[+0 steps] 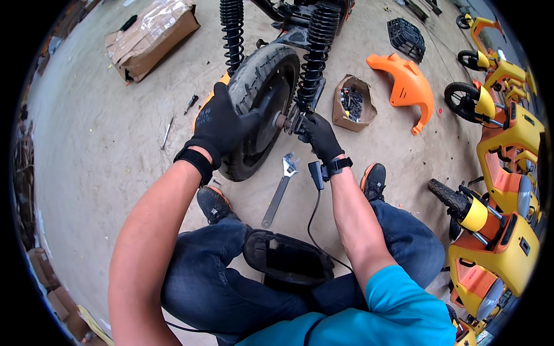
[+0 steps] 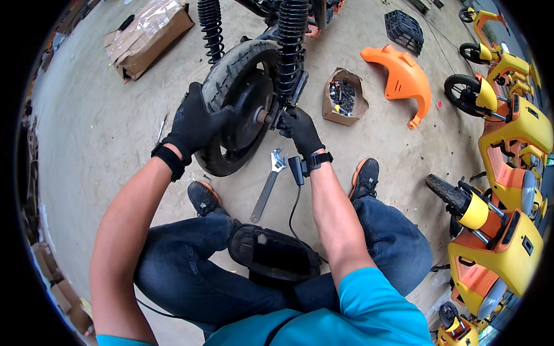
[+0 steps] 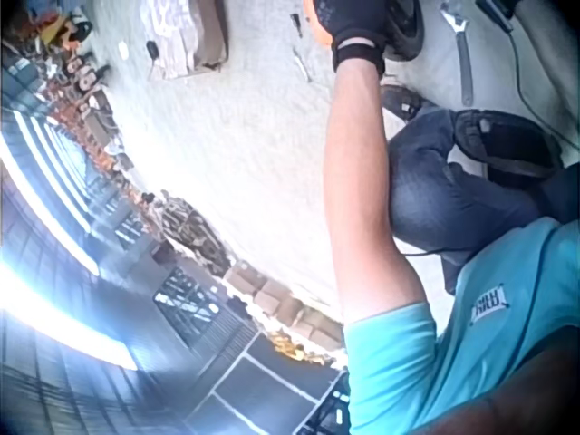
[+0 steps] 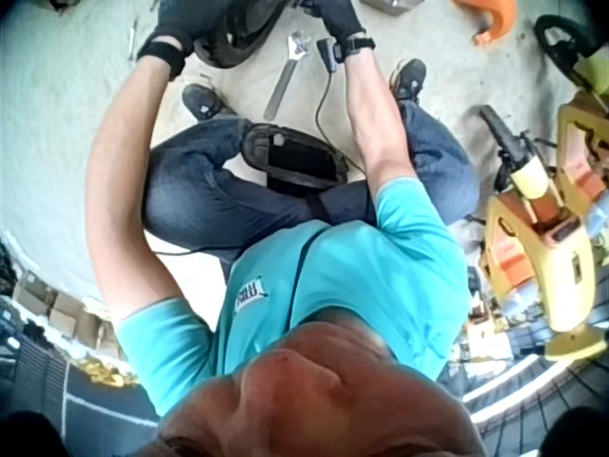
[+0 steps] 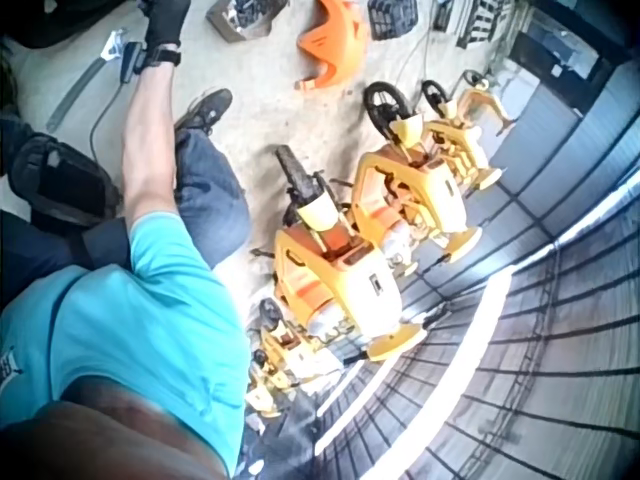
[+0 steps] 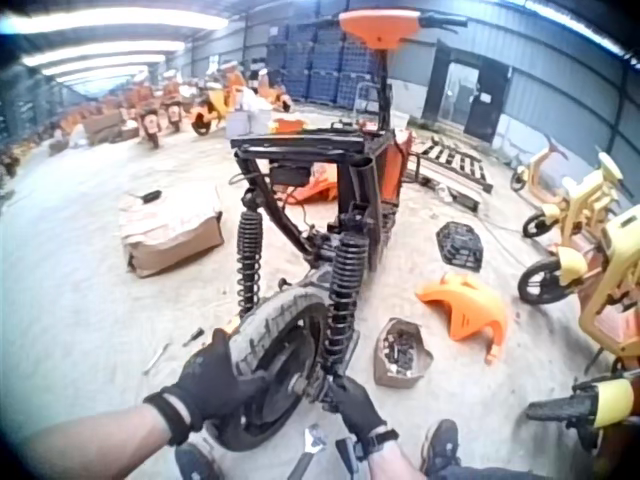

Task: The person removes a nut from the rear wheel axle of a motorcycle using a wrench and a socket tool, then holds the removed nut.

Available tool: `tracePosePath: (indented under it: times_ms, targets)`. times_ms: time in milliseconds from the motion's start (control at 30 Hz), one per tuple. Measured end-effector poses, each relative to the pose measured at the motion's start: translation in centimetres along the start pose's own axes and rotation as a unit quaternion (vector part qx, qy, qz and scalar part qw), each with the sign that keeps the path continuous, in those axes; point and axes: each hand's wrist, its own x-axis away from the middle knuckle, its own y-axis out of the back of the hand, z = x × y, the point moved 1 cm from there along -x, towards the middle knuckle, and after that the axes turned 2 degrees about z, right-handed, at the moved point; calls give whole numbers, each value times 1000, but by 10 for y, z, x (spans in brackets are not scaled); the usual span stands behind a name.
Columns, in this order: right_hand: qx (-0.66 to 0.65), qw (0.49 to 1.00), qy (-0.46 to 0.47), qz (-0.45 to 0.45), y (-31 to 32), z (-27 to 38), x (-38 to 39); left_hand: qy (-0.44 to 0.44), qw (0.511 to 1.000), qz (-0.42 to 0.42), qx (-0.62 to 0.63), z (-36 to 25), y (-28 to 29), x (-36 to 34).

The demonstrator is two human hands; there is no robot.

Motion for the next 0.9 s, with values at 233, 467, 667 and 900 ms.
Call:
tracePosePath:
  times_ms: [233,467,667,900]
  targets:
    - [24,999,15,-32,-6,-3,0,1,1000,7,5,0,-2,-1]
    - [54,997,26,-50,-14,-3,3,-10,1000,0,-2,0,-3,-2]
    - [19,1000,-13,-8,-8,3,9,-2,1000,13,8,-8,0,0]
    - [46,999,-18,14,-11,10,1,-11,1000,7,7,-2,1,1]
